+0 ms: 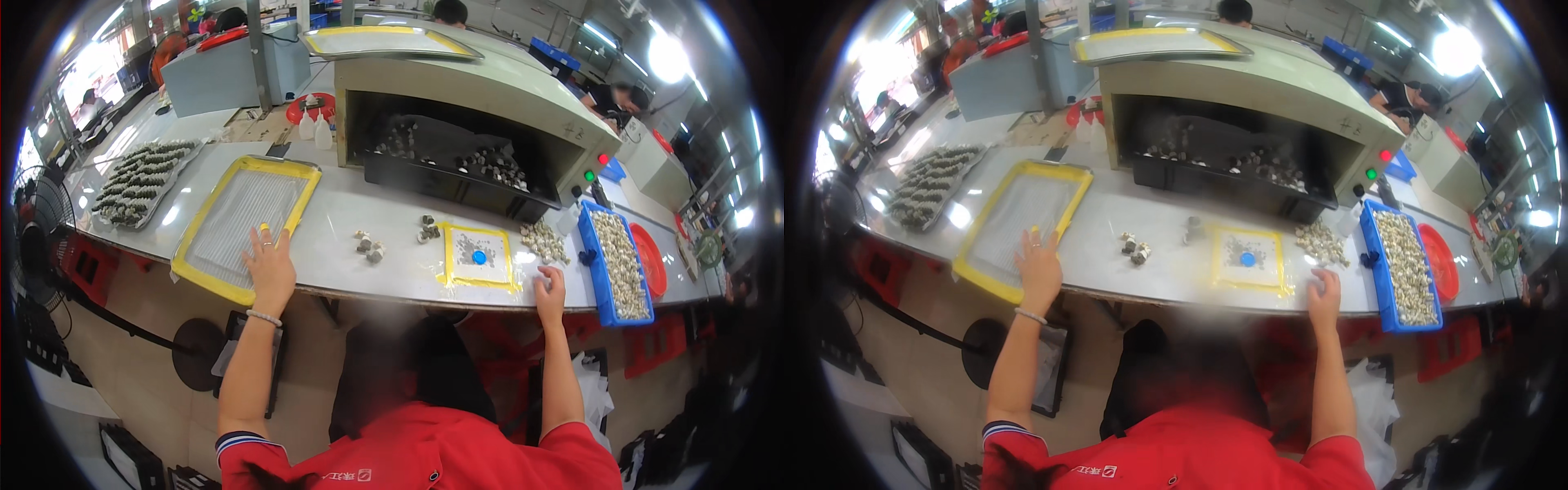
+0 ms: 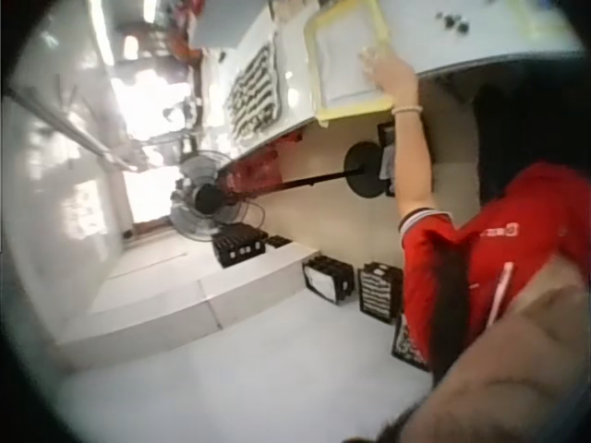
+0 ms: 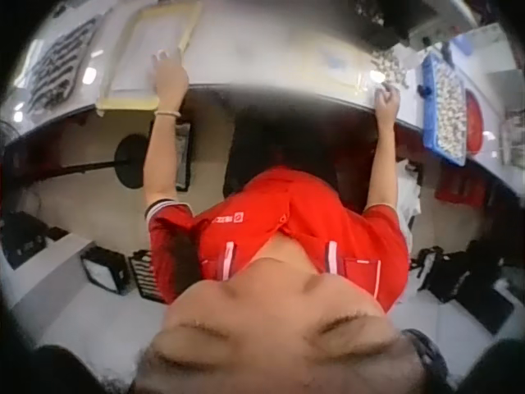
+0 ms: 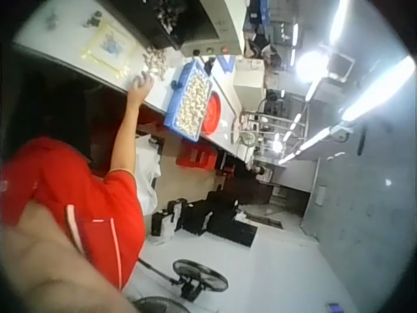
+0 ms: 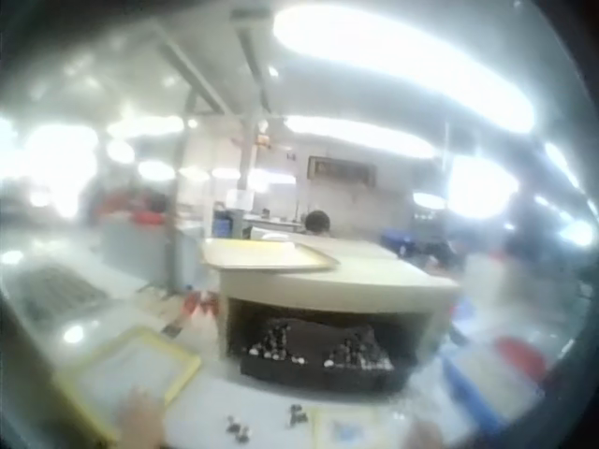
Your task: The person assembles small cylindrical components by hand, applying adhesive from a squeeze bottle to one part and attaching another. They place the assembled units into a yellow-framed tray and periodically transfer loose parts from a blue bin to the workspace. The person also moves a black tray of parts and adjusts the yellow-framed tray during the process.
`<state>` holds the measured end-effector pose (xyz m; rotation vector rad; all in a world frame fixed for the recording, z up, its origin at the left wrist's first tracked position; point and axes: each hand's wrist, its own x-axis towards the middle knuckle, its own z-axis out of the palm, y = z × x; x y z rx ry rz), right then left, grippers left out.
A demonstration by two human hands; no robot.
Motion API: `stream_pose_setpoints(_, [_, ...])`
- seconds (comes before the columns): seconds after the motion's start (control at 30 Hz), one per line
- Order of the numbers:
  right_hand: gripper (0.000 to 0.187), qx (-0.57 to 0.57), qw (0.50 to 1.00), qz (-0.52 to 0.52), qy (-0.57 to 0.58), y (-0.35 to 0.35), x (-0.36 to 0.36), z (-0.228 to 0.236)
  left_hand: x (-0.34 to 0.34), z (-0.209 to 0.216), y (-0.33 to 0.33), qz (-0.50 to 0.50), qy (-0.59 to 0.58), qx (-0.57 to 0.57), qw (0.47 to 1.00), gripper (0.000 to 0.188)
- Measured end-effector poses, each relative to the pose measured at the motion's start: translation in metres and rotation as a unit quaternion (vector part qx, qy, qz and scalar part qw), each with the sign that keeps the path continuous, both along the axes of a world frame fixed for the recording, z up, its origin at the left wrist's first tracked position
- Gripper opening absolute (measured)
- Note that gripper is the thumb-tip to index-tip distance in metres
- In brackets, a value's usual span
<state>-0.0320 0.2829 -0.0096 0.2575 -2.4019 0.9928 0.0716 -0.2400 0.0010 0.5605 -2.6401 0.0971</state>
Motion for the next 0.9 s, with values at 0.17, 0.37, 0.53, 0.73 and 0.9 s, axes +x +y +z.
stream_pose_setpoints(0.17, [0.023,0.059,0.997,-0.020,-0.040,-0.014,-0.006,0.003,-0.016,0.019,0.021,-0.061,0.109,0.027,0.992,0.044])
stream_pose_setpoints(0.37, [0.021,0.087,0.992,-0.039,-0.082,-0.020,0.000,0.009,-0.054,0.042,0.081,-0.228,0.007,0.384,0.895,0.027])
stream_pose_setpoints(0.53, [0.025,0.089,0.986,-0.047,-0.134,-0.023,0.004,0.012,-0.062,0.051,0.073,-0.222,-0.070,0.414,0.880,0.021])
stream_pose_setpoints(0.73, [0.031,0.136,0.978,-0.044,-0.151,-0.024,0.004,0.017,-0.051,0.056,0.080,-0.199,-0.109,0.442,0.868,0.028])
stream_pose_setpoints(0.9, [0.031,0.152,0.974,-0.040,-0.165,-0.024,-0.001,0.020,-0.045,0.060,0.104,-0.192,-0.105,0.421,0.880,0.041])
